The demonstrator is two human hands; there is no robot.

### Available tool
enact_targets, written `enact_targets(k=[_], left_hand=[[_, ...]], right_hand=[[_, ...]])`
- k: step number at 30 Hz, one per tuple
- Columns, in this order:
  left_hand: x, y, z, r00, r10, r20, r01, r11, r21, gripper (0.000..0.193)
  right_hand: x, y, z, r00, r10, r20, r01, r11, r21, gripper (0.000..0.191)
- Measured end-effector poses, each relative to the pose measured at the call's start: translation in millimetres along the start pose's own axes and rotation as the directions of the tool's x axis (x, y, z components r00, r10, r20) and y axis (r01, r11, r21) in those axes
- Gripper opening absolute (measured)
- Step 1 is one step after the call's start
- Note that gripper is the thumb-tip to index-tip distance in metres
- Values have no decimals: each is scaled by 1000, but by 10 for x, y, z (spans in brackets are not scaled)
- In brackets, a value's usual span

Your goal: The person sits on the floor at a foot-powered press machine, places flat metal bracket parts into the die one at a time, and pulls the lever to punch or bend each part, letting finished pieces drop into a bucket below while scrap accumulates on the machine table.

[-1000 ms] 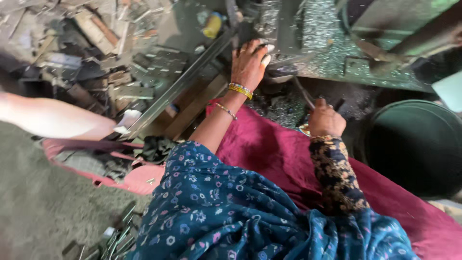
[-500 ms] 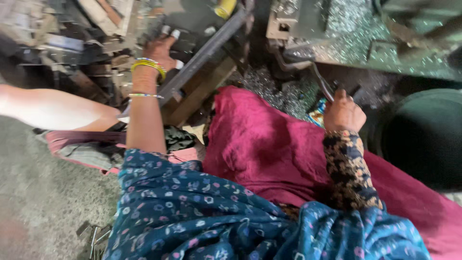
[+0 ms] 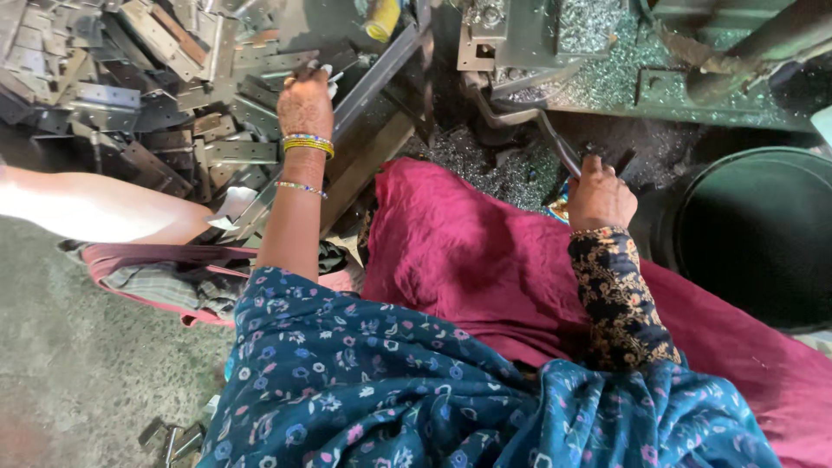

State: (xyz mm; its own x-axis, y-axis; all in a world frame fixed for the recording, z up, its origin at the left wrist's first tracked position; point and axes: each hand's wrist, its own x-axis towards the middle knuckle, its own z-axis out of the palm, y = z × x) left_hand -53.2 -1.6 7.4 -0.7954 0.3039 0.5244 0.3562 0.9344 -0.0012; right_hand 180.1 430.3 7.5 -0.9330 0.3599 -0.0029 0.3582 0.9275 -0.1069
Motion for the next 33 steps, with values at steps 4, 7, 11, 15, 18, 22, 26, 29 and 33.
enact_targets(k=[4, 7, 11, 15, 18, 22, 26, 29, 33], left_hand=[[222, -70, -229, 966, -109, 236, 105, 994, 27, 31], [500, -78, -432, 958, -221, 181, 222, 975, 14, 28], [902, 530, -561, 937, -169, 307, 317, 783, -535, 32], [1181, 1933, -285, 975, -151, 161, 221, 648, -729, 53], [1226, 2765, -123, 986, -164, -14, 118, 765, -633, 47], [949, 3099, -46, 980, -140, 139, 179, 929, -324, 38], [719, 3038, -77, 981, 14, 192, 33, 971, -237, 66], [860, 3056, 14, 974, 37, 223, -2, 988, -154, 67], [1194, 3115, 178, 981, -3, 195, 9, 1000, -26, 67]], right_hand=[[14, 16, 7, 1000, -22, 20, 22, 1000, 16, 32], [36, 19, 28, 998, 14, 57, -15, 1000, 27, 33], [49, 7, 63, 998, 36, 51, -37, 999, 27, 25], [52, 13, 80, 997, 66, 45, -68, 997, 43, 25], [44, 34, 78, 997, 53, 49, -57, 995, 81, 23], [29, 21, 24, 999, 44, 31, -46, 997, 61, 23], [79, -67, -124, 999, 41, 30, -42, 999, 29, 23], [176, -106, -238, 999, 31, 21, -31, 1000, 6, 21], [183, -77, -158, 999, 31, -13, -31, 999, -16, 27]])
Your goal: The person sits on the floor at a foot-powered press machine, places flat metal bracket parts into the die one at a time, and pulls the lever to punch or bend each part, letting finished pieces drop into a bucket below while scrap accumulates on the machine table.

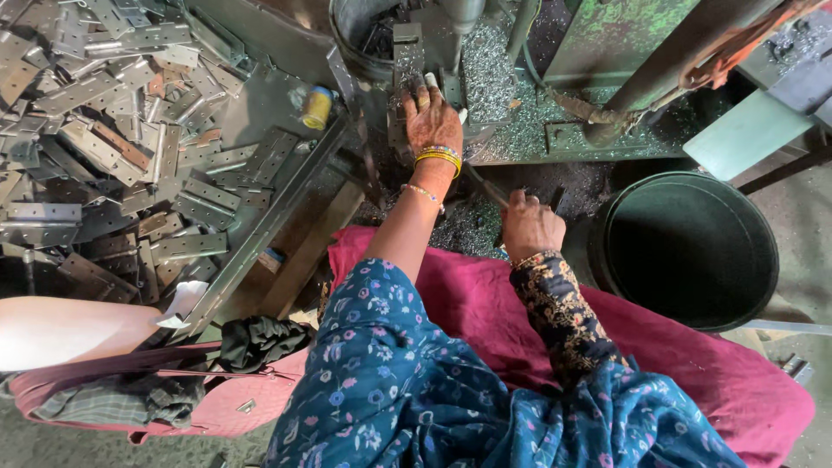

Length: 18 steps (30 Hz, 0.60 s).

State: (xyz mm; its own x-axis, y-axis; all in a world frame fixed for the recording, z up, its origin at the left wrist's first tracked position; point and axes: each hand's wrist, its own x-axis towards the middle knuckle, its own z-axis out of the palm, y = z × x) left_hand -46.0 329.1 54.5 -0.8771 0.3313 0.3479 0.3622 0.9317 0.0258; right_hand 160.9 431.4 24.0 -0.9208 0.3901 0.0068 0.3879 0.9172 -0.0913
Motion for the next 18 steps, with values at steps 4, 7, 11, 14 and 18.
enact_targets(k=[4, 7, 11, 14, 18], left_hand=[[-3, -43, 35, 999, -9, 32, 10, 1000, -29, 59], [-148, -95, 48, 997, 32, 66, -30, 999, -29, 46], [-235, -108, 45, 997, 73, 22, -74, 995, 63, 45], [-258, -116, 10, 996, 90, -5, -88, 989, 117, 46], [-299, -187, -76, 991, 107, -85, -109, 994, -19, 53]], right_hand=[[-149, 62, 259, 981, 69, 182, -89, 991, 103, 26], [-165, 102, 331, 983, 45, 175, -65, 992, 110, 27], [-32, 180, 323, 990, 10, 141, -24, 995, 97, 30], [-27, 213, 449, 976, 45, 211, -64, 995, 83, 30], [-173, 194, 727, 994, 4, 110, -29, 973, 230, 40]])
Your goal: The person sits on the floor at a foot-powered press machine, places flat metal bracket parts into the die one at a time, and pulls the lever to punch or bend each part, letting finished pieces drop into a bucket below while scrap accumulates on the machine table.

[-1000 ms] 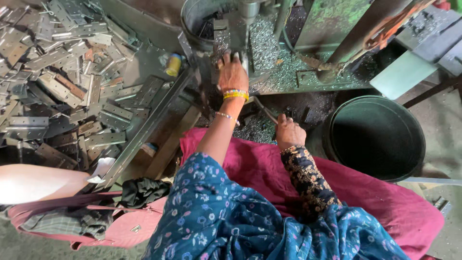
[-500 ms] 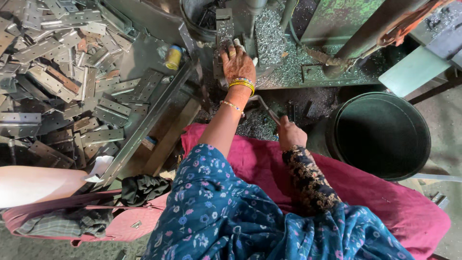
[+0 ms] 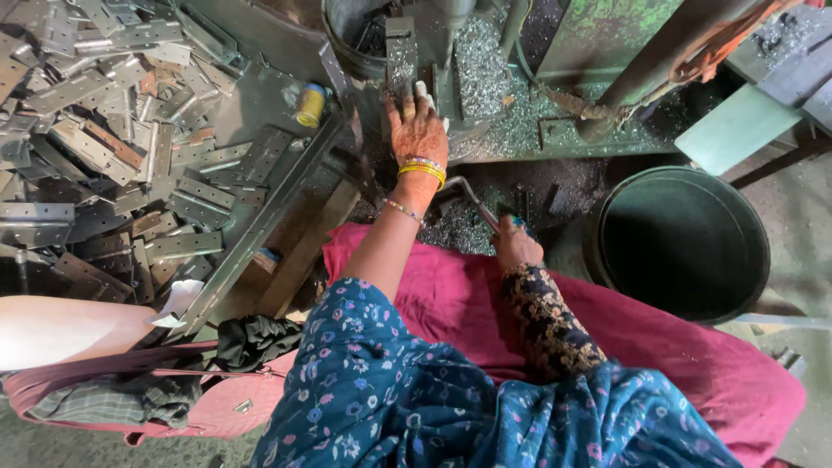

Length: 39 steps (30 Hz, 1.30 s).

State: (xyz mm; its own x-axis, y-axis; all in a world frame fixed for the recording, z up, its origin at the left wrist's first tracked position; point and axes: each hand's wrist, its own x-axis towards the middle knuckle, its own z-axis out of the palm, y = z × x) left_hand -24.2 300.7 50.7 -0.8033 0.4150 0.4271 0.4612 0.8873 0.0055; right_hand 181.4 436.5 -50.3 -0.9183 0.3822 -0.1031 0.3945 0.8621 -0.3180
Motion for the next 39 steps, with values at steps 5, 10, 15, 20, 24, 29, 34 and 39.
enact_targets(k=[5, 10, 15, 20, 24, 29, 34, 39], left_hand=[[152, -5, 2, 991, -14, 136, 8, 999, 45, 42], [320, 96, 95, 996, -62, 62, 56, 994, 90, 43], [298, 23, 108, 999, -43, -16, 43, 999, -21, 50], [468, -25, 34, 987, -48, 155, 34, 995, 90, 39], [535, 2, 48, 995, -45, 91, 36, 994, 100, 45], [481, -44, 79, 995, -61, 83, 61, 998, 10, 44], [632, -40, 52, 994, -77, 78, 74, 996, 41, 44], [760, 15, 25, 995, -92, 47, 89, 995, 54, 43]], right_hand=[[139, 70, -65, 997, 48, 53, -46, 998, -39, 30], [134, 138, -32, 1000, -1, -9, 0, 999, -48, 30], [98, 92, 115, 995, 30, 95, -28, 999, -19, 38], [230, 100, -124, 995, 70, 76, -58, 988, -146, 31], [66, 90, -51, 991, 23, 129, -19, 999, -36, 46], [61, 57, 36, 987, 65, 144, -62, 998, -28, 38], [267, 99, -196, 1000, -9, 14, 10, 993, -114, 37], [47, 102, 81, 993, 62, 99, -62, 998, 5, 40]])
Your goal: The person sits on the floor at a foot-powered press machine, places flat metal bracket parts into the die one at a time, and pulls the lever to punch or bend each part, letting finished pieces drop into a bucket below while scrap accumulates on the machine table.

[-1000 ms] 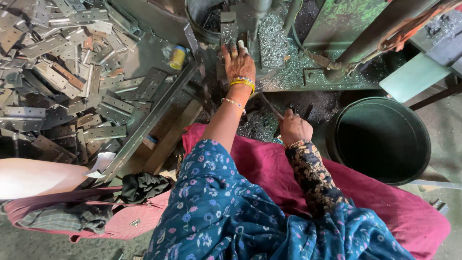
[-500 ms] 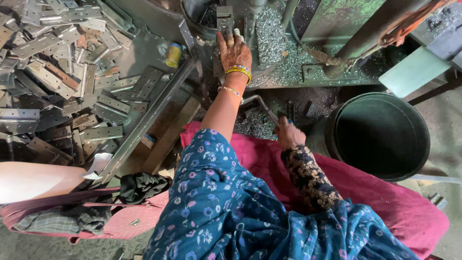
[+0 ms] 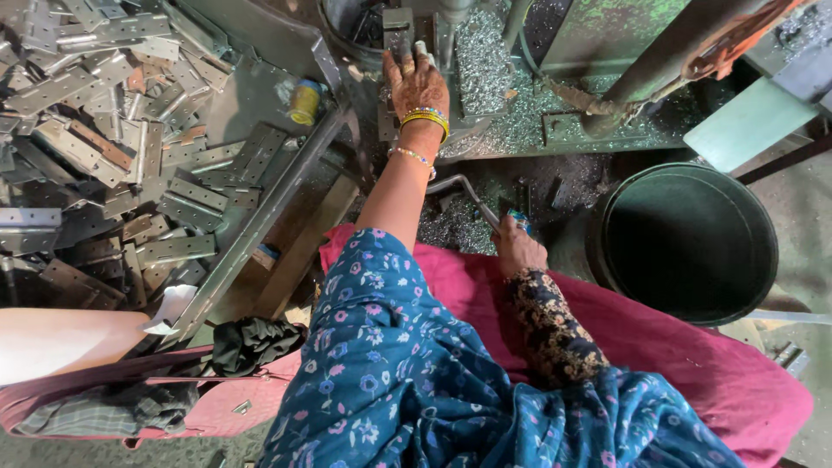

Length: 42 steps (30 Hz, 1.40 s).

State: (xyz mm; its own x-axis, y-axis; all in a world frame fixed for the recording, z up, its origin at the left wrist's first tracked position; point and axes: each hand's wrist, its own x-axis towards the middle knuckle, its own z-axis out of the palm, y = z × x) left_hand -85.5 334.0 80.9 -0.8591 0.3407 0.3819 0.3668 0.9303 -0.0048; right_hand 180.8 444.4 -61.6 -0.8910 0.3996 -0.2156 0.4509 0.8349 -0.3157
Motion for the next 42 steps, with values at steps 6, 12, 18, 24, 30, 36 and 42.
enact_targets(k=[6, 12, 18, 24, 30, 36, 42], left_hand=[[-60, -72, 28, 988, 42, 149, -34, 998, -57, 41], [-806, -180, 70, 971, 222, -93, -224, 975, -11, 62], [-1187, -355, -128, 907, 398, -140, -422, 861, -283, 30], [-468, 414, -187, 993, 74, -88, -81, 994, -79, 19], [-659, 166, -51, 998, -51, 28, 55, 979, -194, 30], [-858, -127, 235, 996, 91, 5, -89, 983, -159, 56], [-515, 67, 216, 992, -11, -124, -2, 994, -106, 61]], right_hand=[[-16, -131, -180, 998, 54, 29, -51, 994, -93, 34], [-134, -441, -741, 999, 3, -52, -9, 994, -112, 33], [-178, -521, -846, 999, 19, -47, -25, 991, -128, 28], [-199, -524, -904, 999, 40, 23, -37, 994, -103, 34], [-213, -469, -846, 999, 15, -35, -18, 994, -106, 35], [-45, -507, -762, 979, -69, -194, 17, 966, -258, 22], [-60, -205, -333, 998, 47, 40, -41, 990, -134, 29]])
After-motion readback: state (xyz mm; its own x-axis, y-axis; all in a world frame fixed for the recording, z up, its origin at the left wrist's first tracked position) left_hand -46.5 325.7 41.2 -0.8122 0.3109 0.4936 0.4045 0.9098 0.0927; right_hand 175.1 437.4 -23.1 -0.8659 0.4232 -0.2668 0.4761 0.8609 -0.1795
